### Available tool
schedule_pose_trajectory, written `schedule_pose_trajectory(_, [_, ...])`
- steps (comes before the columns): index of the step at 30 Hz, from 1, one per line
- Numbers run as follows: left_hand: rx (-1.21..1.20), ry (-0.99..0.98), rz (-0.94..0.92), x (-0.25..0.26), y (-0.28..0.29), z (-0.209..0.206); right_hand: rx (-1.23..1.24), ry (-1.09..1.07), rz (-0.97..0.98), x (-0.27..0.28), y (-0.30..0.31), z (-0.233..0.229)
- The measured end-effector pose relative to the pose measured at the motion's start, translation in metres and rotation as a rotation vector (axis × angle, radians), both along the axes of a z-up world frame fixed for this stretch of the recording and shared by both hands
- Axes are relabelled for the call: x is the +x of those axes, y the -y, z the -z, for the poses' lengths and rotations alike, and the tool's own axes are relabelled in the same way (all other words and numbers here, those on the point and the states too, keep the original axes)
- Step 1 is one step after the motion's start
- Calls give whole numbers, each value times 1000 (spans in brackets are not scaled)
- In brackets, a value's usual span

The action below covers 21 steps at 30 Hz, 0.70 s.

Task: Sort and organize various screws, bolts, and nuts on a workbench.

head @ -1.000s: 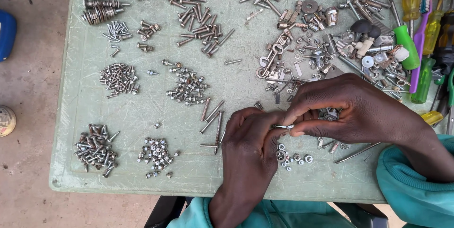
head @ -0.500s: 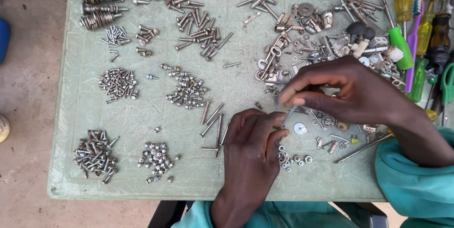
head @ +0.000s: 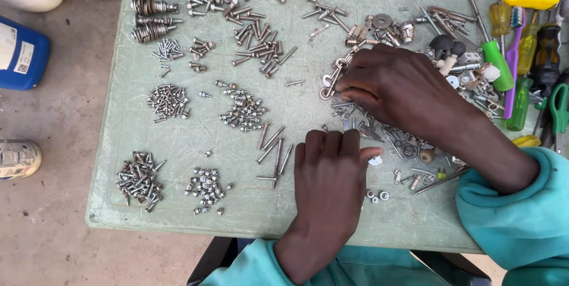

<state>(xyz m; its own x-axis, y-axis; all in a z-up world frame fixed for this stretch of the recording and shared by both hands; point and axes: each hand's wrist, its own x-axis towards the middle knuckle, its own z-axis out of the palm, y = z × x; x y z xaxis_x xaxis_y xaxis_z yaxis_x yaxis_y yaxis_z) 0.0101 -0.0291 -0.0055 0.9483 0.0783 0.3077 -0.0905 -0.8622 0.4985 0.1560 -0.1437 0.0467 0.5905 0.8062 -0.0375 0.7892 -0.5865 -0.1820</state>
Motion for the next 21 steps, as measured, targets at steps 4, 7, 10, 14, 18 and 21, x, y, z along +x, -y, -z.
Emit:
schedule_pose_trajectory(4, [286, -141, -1, 11, 18, -10, 150, -23, -61, 2, -3, 10])
schedule_pose_trajectory(7, [427, -173, -81, 15, 26, -12, 184, 5, -143, 4, -1, 15])
schedule_pose_trajectory(10, [453, -209, -107, 18, 21, -10, 80, 219, -159, 6, 1, 15])
schedule_pose_trajectory(14, [232, -335, 50, 13, 3, -16, 26, 138, -84, 6, -2, 29])
schedule_pose_trajectory(18, [-78, -239, 140, 14, -29, -33, 20, 108, -7, 5, -6, 27])
schedule_pose_trajectory(21, [-227, -90, 89, 16, -58, -51, -9, 173, -71, 5, -3, 17])
